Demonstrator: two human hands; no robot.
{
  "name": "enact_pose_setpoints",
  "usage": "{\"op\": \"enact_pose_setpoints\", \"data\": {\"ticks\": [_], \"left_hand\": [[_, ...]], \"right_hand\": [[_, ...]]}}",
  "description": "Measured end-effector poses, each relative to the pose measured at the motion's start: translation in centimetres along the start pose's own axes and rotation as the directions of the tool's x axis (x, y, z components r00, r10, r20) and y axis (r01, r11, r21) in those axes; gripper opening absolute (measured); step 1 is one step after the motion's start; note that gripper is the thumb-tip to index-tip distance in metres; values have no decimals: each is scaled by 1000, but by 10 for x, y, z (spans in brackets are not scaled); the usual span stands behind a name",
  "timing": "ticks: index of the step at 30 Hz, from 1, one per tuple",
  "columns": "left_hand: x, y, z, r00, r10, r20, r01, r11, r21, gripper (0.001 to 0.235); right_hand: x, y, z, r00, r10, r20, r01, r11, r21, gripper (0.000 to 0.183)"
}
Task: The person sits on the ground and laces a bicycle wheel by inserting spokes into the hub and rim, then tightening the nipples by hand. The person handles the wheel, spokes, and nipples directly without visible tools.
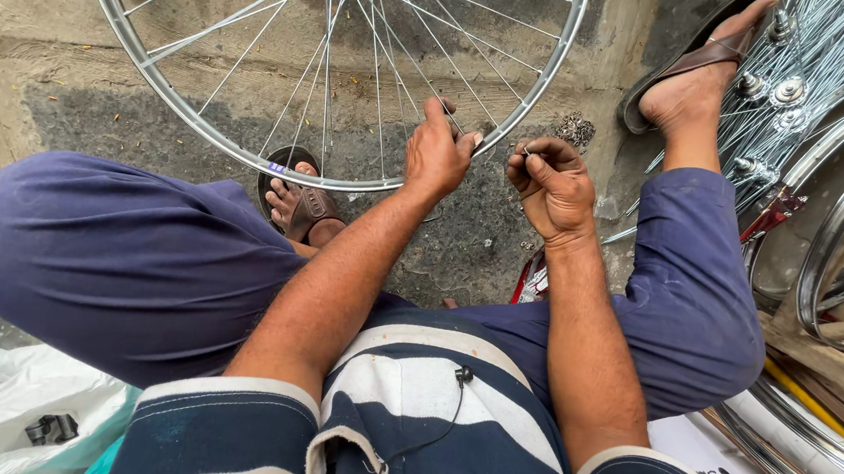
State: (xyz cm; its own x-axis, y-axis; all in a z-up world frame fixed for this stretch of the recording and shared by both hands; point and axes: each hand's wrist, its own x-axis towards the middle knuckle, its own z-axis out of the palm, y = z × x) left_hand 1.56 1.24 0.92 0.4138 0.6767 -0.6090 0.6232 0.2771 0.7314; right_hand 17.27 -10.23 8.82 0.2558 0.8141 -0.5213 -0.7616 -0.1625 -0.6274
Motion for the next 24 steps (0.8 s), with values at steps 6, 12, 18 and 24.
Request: {"op": "enact_pose_setpoints", "data": {"ticks": [6, 12, 18, 24], "left_hand": [[0, 7, 0, 997, 50, -64, -55, 996, -72, 52], [-11, 12, -20, 996, 34, 83, -59, 945, 323, 30], [-24, -11, -52, 849, 320, -421, -119, 891, 438, 65], [-10, -15, -36, 952, 150, -267, -116, 983, 140, 28]], "right_hand": [[5, 20, -24, 981, -32, -192, -1, 986, -169, 12], [34, 63, -41, 959, -98, -267, 28, 966, -256, 14], [44, 62, -49, 941, -159, -300, 57, 945, -323, 15], [41, 57, -46, 901, -260, -347, 54, 861, -505, 16]]}}
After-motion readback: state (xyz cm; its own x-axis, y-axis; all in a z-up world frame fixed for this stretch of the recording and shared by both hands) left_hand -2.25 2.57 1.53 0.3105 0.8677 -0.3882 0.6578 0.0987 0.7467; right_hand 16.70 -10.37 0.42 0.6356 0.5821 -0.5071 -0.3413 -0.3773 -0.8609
